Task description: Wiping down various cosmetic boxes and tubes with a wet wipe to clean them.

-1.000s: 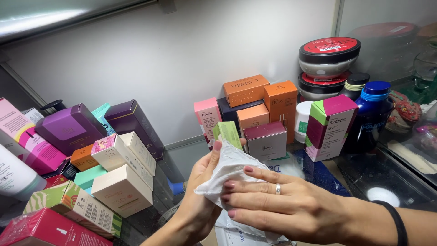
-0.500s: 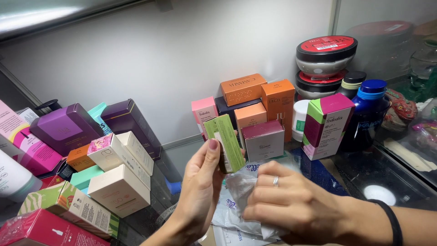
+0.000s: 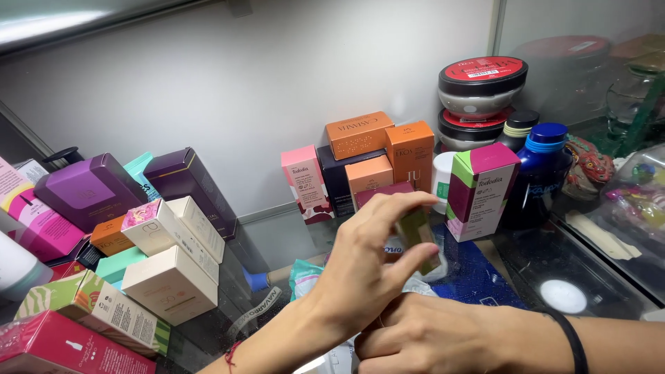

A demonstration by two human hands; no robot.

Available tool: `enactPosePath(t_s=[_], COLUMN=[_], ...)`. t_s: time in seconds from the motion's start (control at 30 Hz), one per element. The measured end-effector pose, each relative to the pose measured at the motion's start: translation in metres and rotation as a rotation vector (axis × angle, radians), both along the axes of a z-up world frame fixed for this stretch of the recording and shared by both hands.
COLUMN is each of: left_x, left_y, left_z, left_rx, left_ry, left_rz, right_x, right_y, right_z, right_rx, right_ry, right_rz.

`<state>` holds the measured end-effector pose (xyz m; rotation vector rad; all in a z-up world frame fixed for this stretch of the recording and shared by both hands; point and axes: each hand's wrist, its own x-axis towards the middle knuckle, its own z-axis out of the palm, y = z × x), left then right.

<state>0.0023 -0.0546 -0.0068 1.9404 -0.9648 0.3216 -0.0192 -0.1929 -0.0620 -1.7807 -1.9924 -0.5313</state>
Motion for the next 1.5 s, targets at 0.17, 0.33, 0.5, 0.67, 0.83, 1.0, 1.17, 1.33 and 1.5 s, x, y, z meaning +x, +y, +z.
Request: enactPosePath(t_s=[0.17, 0.33, 0.5, 0.67, 0.83, 1.0, 1.17, 1.33, 1.5], left_x=[0.020, 0.028, 0.038, 0.053, 0.057, 0.063, 0.070, 0.082, 0.084], left_y=[-0.037, -0.062, -0.076, -0.071, -0.062, -0.061, -0.064, -0.070, -0.072], left_z=[-0.004, 0.010, 0.003, -0.001, 0.007, 0.008, 0.011, 0.000, -0.005], left_rx=[0.199, 0.516, 0.598, 0.603, 0.781, 0.832, 0.813, 0.708, 0.715], left_ry=[-0.236, -0.219, -0.327, -0.579, -0.744, -0.740, -0.743, -0.859, -0.902], left_rz=[-0.071, 0.086, 0.143, 0.139, 0.168, 0.142, 0.162, 0.329, 0.419], right_x=[-0.004, 0.001, -0.002, -0.002, -0.002, -0.002, -0.006, 0.007, 0.004], right_y=[-0.011, -0.012, -0.018, -0.015, -0.013, -0.016, -0.020, -0.015, -0.021], right_z=[-0.001, -0.005, -0.002, 0.003, 0.002, 0.001, 0.014, -0.009, -0.004], right_rx=[-0.118, 0.009, -0.046, 0.019, 0.016, -0.002, -0.072, 0.030, -0.082], right_ry=[0.185, -0.020, 0.044, 0.055, -0.010, 0.063, 0.172, 0.054, 0.076], right_rz=[-0.001, -0.018, -0.010, 0.025, 0.003, 0.012, 0.014, 0.027, -0.033])
